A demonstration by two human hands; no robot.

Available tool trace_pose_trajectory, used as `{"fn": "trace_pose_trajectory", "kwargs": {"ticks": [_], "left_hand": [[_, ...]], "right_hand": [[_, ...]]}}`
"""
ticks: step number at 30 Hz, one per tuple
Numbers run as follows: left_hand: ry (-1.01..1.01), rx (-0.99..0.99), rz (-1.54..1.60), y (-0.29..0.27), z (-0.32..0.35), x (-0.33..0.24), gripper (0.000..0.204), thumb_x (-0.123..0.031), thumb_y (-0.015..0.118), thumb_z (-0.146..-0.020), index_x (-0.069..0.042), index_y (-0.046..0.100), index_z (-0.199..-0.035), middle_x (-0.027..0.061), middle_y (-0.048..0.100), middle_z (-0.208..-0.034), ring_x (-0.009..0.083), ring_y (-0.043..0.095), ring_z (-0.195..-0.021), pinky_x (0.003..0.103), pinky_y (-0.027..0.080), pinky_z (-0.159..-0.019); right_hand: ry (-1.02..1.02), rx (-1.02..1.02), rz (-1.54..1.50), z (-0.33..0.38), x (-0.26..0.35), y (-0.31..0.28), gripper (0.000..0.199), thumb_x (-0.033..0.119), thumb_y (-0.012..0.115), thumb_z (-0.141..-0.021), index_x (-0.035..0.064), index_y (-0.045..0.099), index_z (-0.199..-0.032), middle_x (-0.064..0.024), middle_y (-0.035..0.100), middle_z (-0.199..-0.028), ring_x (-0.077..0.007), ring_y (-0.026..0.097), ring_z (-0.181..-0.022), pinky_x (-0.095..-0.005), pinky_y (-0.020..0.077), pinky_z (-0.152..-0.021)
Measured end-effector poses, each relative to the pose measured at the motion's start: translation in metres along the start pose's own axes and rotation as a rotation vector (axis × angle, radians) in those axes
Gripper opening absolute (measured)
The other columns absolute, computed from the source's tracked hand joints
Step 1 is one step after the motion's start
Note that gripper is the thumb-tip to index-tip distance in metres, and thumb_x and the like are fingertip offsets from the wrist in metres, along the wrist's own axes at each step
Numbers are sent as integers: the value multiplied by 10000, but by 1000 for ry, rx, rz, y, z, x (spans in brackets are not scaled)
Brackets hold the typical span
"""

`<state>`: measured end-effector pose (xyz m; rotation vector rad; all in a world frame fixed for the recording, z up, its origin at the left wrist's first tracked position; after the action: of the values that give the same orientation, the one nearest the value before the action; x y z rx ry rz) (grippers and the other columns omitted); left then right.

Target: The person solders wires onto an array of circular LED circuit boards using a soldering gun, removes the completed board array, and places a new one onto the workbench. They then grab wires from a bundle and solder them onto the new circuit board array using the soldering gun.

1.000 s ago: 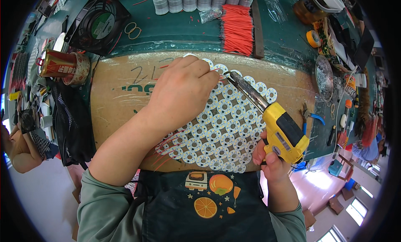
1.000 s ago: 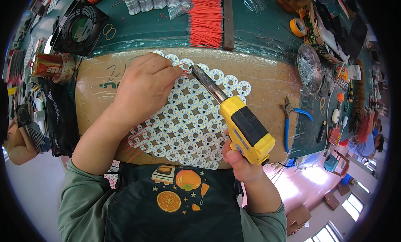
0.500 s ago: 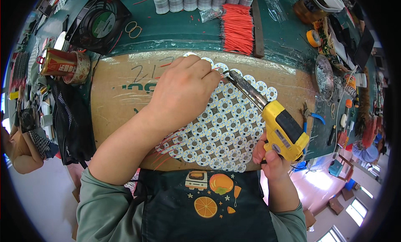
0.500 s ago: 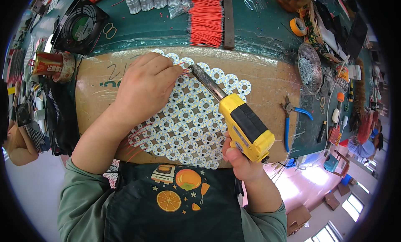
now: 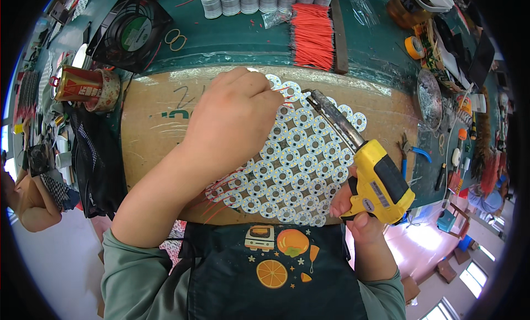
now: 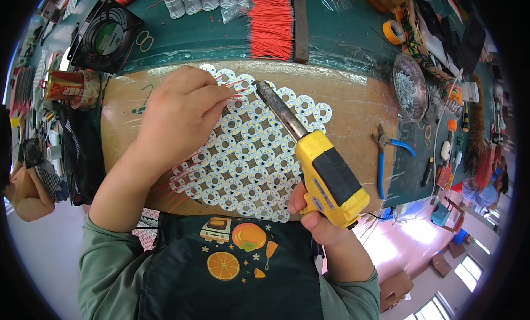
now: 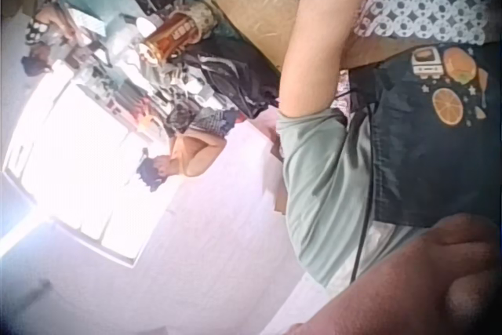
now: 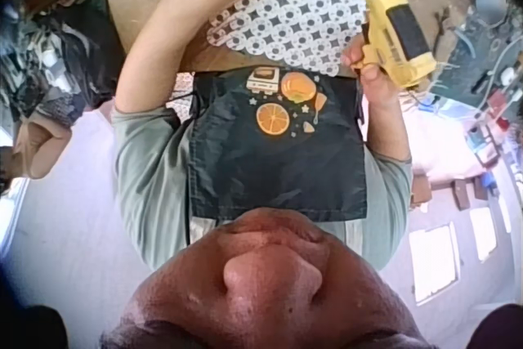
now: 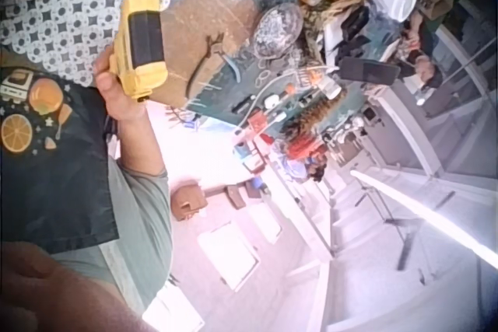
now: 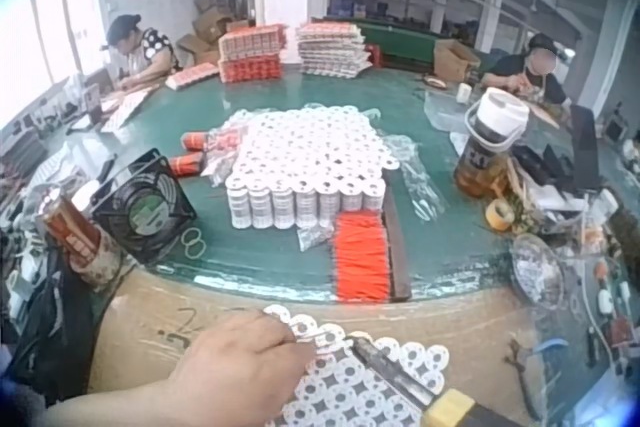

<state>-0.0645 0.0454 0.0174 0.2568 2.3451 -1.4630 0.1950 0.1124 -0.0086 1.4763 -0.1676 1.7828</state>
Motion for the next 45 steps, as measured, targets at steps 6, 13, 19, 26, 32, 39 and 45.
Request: {"fn": "trace_pose_trajectory", "kwargs": {"ticks": [6, 13, 19, 26, 32, 39, 45], "left_hand": [[-36, 53, 39, -2, 11, -1, 171, -43, 736, -762, -91, 736, -926, 71, 658, -853, 285, 637, -835, 406, 520, -789], [-50, 15, 61, 10, 16, 2, 173, -38, 744, -744, -89, 732, -909, 64, 654, -849, 275, 636, -832, 427, 512, -822], [-46, -14, 16, 11, 17, -1, 161, -34, 737, -743, -94, 724, -892, 51, 638, -826, 265, 625, -828, 406, 504, -836], [-14, -31, 10, 11, 16, -3, 156, -30, 729, -743, -85, 709, -887, 52, 628, -825, 264, 620, -831, 402, 502, -841], [-15, 4, 2, 11, 16, -3, 172, -29, 713, -729, -75, 700, -894, 63, 614, -831, 274, 612, -833, 406, 502, -840], [-40, -23, 16, 11, 16, -3, 171, -28, 722, -730, -70, 702, -894, 72, 617, -841, 283, 613, -840, 407, 502, -853], [-3, -59, 67, 6, 19, -8, 170, -25, 736, -734, -72, 710, -896, 63, 629, -861, 272, 623, -843, 400, 508, -824]], "right_hand": [[81, 79, 17, 6, -9, -1, 432, 447, 808, -819, 75, 605, -900, 1, 557, -760, -121, 531, -684, -284, 426, -603], [102, -66, 190, 9, -14, -7, 815, 480, 853, -748, 0, 488, -1296, -21, 510, -702, -112, 495, -602, -256, 420, -554], [94, -74, 192, 6, -12, -3, 731, 467, 844, -765, 2, 511, -1221, -26, 519, -705, -115, 505, -612, -258, 422, -549], [122, -93, 160, 8, -16, -5, 701, 447, 845, -764, 4, 513, -1193, -24, 519, -706, -119, 511, -626, -269, 425, -552], [87, -93, 190, 6, -15, -4, 728, 450, 840, -767, -3, 508, -1230, -30, 518, -716, -122, 508, -620, -267, 417, -538], [88, -66, 80, 8, -8, 0, 855, 482, 835, -768, -18, 463, -1353, -26, 495, -700, -119, 478, -582, -265, 400, -514], [87, -41, 145, 16, -8, -6, 864, 480, 838, -762, -20, 454, -1352, -21, 485, -698, -117, 478, -585, -259, 405, -524]]}}
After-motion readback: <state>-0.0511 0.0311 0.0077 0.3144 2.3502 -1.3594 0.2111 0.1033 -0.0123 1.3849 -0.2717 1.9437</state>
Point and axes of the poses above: each hand's wrist, its own z-axis away from the middle knuckle, its own y-axis out of the palm, x = y × z, the point moved 4 cm from there along -z, towards the middle knuckle
